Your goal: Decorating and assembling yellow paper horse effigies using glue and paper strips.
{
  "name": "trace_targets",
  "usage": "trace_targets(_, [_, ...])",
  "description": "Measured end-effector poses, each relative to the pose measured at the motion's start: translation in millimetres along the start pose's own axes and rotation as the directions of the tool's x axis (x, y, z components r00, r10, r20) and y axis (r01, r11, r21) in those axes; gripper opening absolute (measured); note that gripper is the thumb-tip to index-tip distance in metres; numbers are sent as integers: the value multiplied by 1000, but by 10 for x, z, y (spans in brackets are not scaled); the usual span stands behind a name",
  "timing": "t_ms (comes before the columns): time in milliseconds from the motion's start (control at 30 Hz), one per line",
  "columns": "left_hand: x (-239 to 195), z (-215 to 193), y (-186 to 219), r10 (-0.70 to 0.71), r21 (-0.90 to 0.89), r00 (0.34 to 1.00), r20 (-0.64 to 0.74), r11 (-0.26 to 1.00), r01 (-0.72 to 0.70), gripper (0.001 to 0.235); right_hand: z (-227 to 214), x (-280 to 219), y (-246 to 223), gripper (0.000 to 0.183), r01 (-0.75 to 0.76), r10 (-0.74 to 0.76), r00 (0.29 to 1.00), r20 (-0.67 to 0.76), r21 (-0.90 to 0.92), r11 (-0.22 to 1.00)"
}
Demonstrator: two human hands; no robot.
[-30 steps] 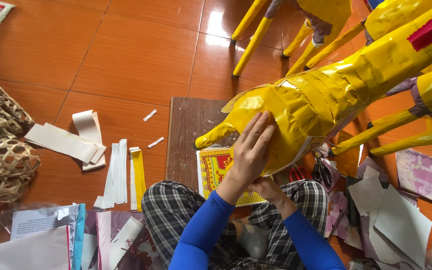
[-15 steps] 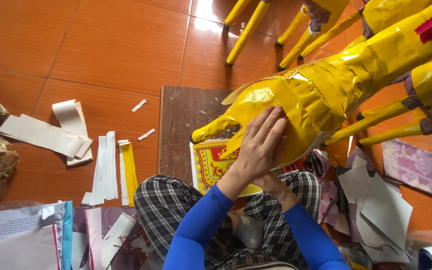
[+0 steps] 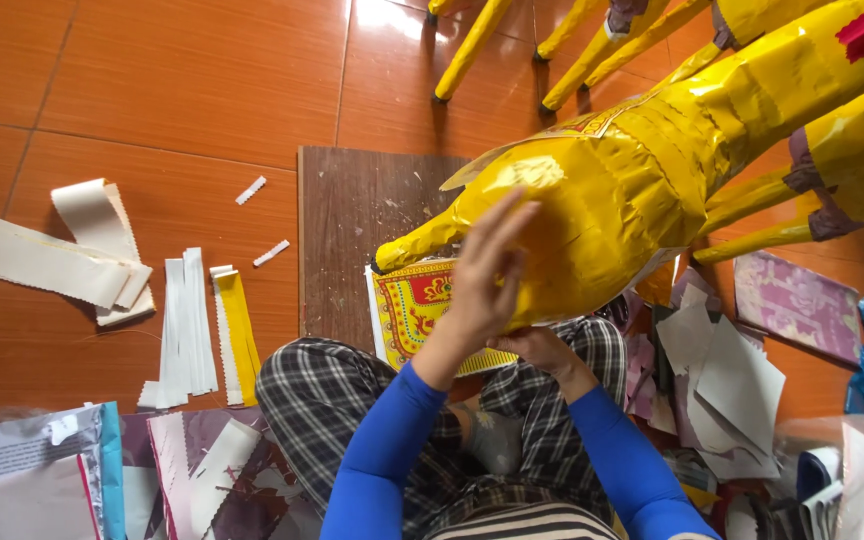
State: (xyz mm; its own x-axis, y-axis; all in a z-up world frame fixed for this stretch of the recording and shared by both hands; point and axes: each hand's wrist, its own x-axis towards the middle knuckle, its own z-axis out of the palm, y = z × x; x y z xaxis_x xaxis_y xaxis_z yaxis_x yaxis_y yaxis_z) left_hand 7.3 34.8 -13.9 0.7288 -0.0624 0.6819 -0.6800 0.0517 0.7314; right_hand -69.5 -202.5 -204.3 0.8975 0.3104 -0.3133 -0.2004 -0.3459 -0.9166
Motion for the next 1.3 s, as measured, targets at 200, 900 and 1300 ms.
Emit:
trace_targets(200, [-251,-244,-309,-75,104,979,-190,990,96,43,54,14,-202,48,-4,9,999,-35,120,993])
trace_targets(900, [-1492,-1235,-1722,-536,505,841,67,746,435,48,650,715,-561,47,246,-67,954,292,-635,733])
trace_targets(1300, [-1653,-1489,-2388,-673,691,735,-81,494,528,32,-250,660,-270,46,60,-85,909,-408,-74,995])
